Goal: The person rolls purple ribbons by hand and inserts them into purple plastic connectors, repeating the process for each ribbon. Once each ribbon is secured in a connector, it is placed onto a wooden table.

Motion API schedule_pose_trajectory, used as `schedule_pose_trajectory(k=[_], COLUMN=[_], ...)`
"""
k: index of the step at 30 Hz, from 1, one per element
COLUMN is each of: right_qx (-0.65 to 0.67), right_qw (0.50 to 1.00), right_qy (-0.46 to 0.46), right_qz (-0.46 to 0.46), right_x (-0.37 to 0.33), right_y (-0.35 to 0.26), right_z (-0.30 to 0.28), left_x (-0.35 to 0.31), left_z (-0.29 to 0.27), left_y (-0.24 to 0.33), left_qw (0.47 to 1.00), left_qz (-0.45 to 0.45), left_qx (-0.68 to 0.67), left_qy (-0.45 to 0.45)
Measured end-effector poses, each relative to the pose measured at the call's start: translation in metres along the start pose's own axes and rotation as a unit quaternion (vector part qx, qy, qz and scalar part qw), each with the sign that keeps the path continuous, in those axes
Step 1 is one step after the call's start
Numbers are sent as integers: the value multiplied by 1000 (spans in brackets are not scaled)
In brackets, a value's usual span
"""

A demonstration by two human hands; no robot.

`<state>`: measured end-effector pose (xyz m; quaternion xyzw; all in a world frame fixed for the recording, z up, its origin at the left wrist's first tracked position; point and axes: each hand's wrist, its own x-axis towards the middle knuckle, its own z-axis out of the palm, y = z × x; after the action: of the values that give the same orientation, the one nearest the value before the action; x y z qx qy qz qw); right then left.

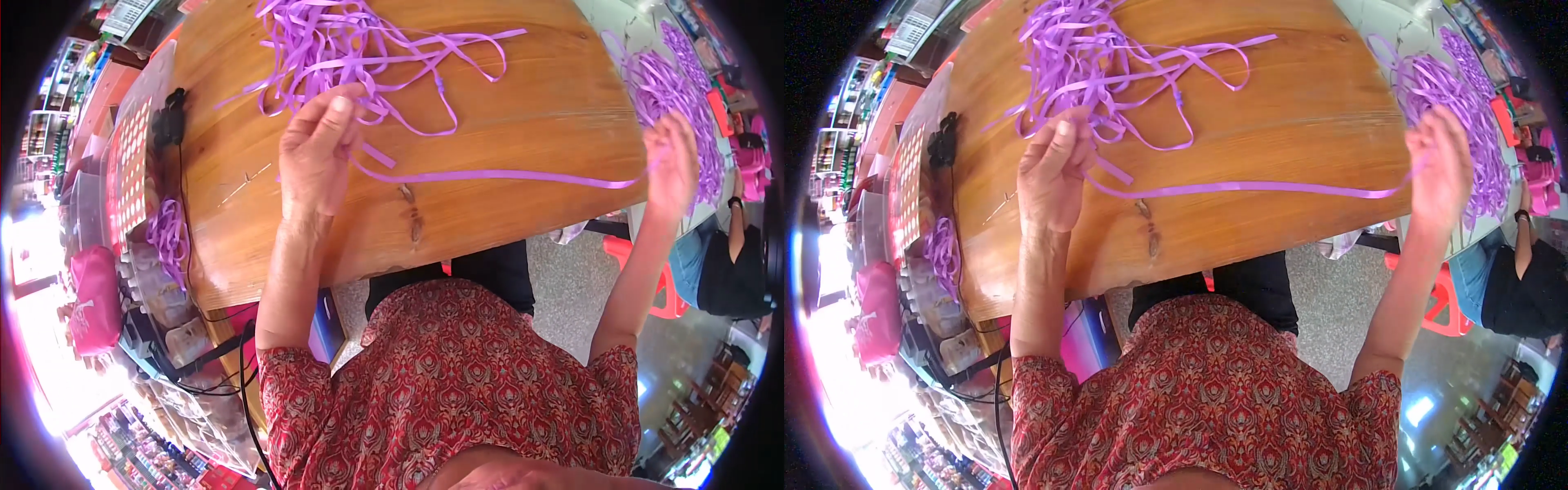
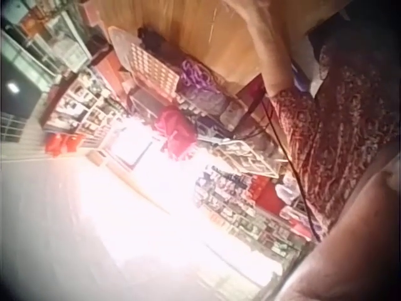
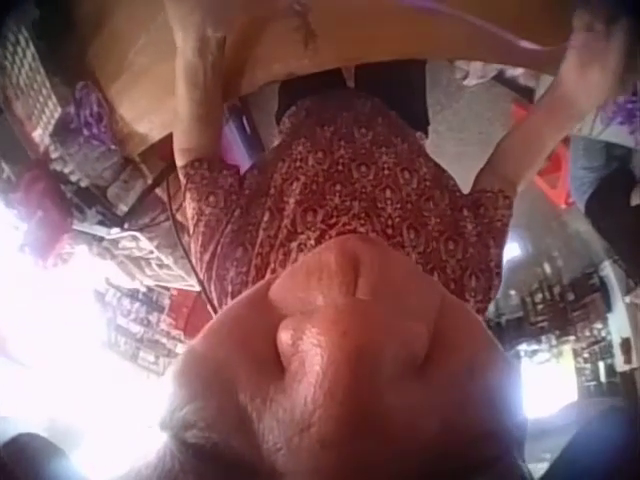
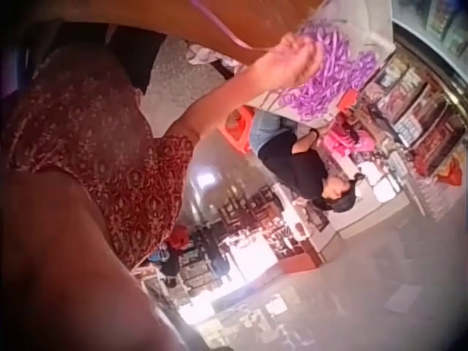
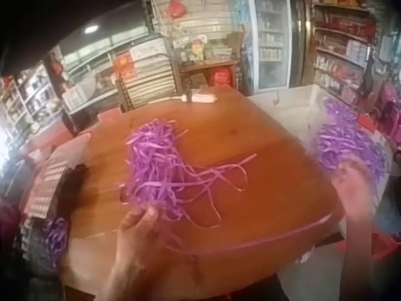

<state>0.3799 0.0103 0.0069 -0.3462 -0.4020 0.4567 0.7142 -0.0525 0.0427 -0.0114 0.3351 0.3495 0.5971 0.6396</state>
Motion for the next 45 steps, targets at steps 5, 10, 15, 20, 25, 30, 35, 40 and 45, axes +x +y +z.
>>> schedule_pose_trajectory(k=[5, 10, 15, 20, 25, 30, 35, 40, 45], right_qx=[-313, -334, -254, -200, -203, -276, -245, -222, -431], right_qw=[946, 912, 909, 916, 916, 882, 898, 918, 811], right_qy=[-84, -231, -329, -348, -347, -375, -358, -326, -335], right_qz=[-20, -51, -21, 0, -11, -77, -75, -34, -211], right_x=[-16, -23, -25, -18, -16, -14, -20, -26, -30], right_y=[31, 47, 65, 80, 83, 77, 78, 80, 77], right_z=[116, 181, 219, 226, 225, 220, 222, 218, 224], left_x=[-8, -15, -19, -22, -17, -19, -20, -23, -23], left_z=[13, 22, 20, 18, 11, 16, 18, 33, 25], left_y=[3, 3, -1, 3, 4, 3, -2, -1, -6], left_qw=[999, 989, 990, 993, 995, 996, 995, 997, 993], left_qz=[-6, -9, -23, -14, -32, -34, -35, 1, 22], left_qx=[0, 96, 89, 85, 33, 41, 9, 23, 83], left_qy=[-53, -108, -104, -77, -88, -65, -96, -68, -82])
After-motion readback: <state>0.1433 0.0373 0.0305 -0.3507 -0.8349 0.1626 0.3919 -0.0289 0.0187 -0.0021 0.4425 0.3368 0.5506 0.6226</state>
